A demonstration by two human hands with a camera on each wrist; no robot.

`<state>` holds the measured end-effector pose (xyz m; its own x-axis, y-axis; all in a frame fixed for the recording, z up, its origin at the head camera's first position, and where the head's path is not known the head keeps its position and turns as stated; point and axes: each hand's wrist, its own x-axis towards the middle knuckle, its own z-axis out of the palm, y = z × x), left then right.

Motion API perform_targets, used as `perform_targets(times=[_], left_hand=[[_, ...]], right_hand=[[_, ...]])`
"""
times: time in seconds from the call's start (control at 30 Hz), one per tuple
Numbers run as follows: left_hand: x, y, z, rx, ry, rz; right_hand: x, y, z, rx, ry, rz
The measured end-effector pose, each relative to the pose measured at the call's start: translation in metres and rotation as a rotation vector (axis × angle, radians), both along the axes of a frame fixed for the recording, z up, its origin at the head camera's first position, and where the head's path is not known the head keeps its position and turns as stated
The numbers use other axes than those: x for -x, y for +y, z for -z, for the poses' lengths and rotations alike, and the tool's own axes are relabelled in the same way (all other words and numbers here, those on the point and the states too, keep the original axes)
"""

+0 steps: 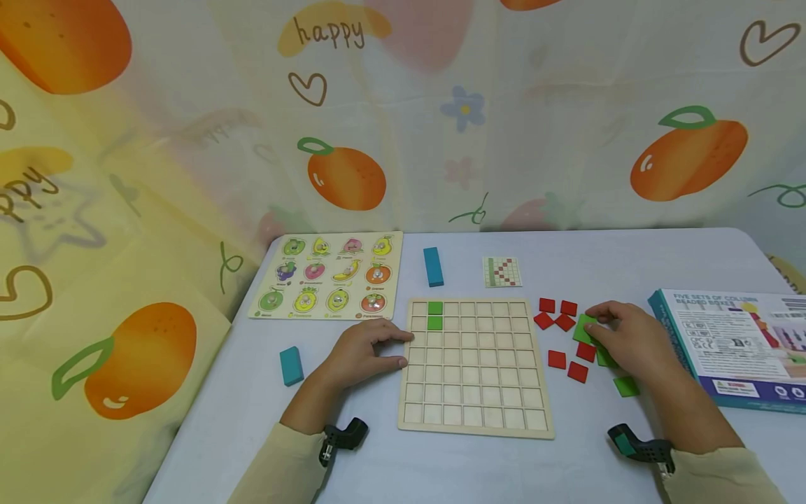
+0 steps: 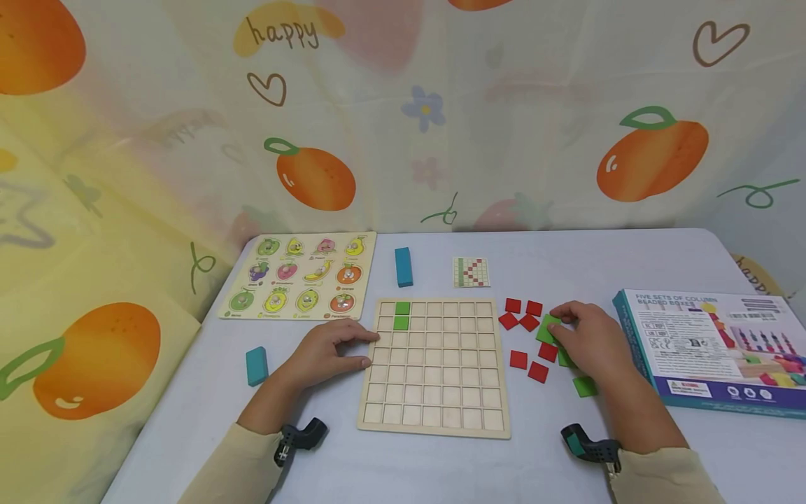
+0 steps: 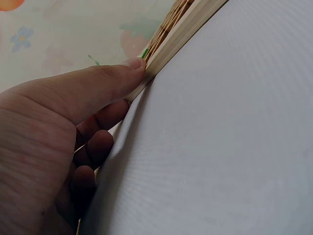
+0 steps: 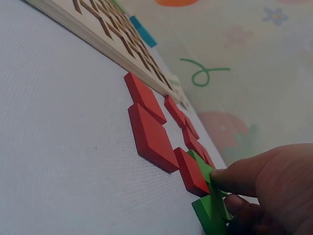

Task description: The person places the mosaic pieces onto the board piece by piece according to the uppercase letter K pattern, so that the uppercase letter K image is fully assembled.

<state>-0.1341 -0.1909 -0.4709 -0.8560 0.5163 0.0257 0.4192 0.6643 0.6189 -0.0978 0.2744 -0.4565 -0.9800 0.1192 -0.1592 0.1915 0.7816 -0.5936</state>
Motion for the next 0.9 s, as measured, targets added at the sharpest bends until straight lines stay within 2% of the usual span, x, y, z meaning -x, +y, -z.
perform_targets(times=[0.57,0.9], left_hand=[[0.0,0.0,0.0,-0.003,0.007,0.001],[0.0,0.0,0.001,-0.017,0.008,0.003]], right_hand=[[0.004,0.002,-0.003,0.041,0.037,-0.02],[0.012,-0.007,-0.016,0.069,0.022,-0.023]])
